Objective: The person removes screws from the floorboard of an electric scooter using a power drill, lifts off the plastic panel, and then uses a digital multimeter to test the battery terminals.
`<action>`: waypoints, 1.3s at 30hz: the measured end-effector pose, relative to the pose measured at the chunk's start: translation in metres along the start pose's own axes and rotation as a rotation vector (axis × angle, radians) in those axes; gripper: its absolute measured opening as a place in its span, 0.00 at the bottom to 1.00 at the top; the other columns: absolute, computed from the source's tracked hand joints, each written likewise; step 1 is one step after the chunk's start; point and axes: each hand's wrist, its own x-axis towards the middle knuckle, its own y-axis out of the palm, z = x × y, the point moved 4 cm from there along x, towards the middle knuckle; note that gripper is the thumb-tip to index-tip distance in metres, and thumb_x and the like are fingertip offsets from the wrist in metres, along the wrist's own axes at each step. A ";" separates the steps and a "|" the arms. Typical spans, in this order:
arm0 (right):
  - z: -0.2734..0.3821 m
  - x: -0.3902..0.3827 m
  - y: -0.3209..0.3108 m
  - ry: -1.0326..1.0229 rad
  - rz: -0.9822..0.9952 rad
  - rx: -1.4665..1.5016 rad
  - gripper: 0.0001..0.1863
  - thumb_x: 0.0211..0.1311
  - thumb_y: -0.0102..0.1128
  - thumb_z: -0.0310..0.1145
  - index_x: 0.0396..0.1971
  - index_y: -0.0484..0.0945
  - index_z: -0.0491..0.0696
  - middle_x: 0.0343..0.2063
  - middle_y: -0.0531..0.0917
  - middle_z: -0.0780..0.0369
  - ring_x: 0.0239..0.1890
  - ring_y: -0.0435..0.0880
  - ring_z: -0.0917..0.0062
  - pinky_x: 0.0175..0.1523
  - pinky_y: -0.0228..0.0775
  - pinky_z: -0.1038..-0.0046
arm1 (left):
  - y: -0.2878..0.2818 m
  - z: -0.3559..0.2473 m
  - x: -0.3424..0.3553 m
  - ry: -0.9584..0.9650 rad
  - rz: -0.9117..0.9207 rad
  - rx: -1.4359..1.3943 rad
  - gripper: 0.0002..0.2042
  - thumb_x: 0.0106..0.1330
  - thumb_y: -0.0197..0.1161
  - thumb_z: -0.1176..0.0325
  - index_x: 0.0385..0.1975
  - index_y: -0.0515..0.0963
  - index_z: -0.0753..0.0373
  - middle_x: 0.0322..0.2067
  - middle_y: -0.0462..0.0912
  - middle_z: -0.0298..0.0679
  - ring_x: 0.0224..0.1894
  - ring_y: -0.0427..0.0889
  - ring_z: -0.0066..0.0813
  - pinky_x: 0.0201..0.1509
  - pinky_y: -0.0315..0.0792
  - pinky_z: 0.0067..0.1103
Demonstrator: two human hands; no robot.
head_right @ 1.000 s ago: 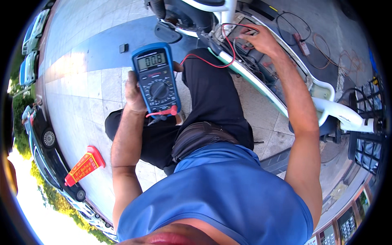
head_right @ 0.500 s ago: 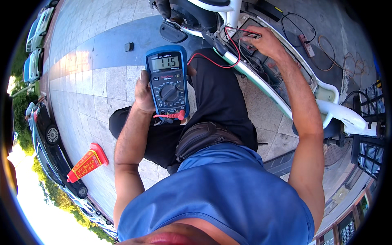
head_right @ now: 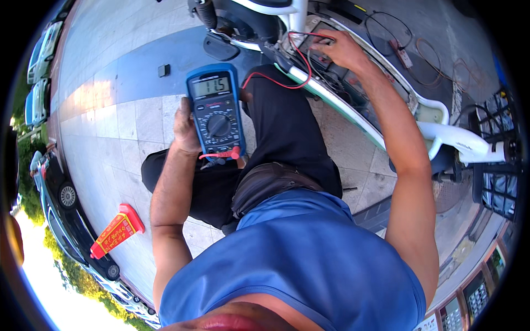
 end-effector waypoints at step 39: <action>-0.075 -0.127 -0.075 0.171 -0.149 0.035 0.12 0.59 0.72 0.35 0.40 0.84 0.46 0.32 0.84 0.70 0.39 0.80 0.85 0.49 0.73 0.76 | -0.008 0.002 0.001 0.103 0.013 -0.092 0.48 0.63 0.55 0.30 0.68 0.60 0.70 0.57 0.73 0.59 0.44 0.86 0.37 0.43 0.86 0.28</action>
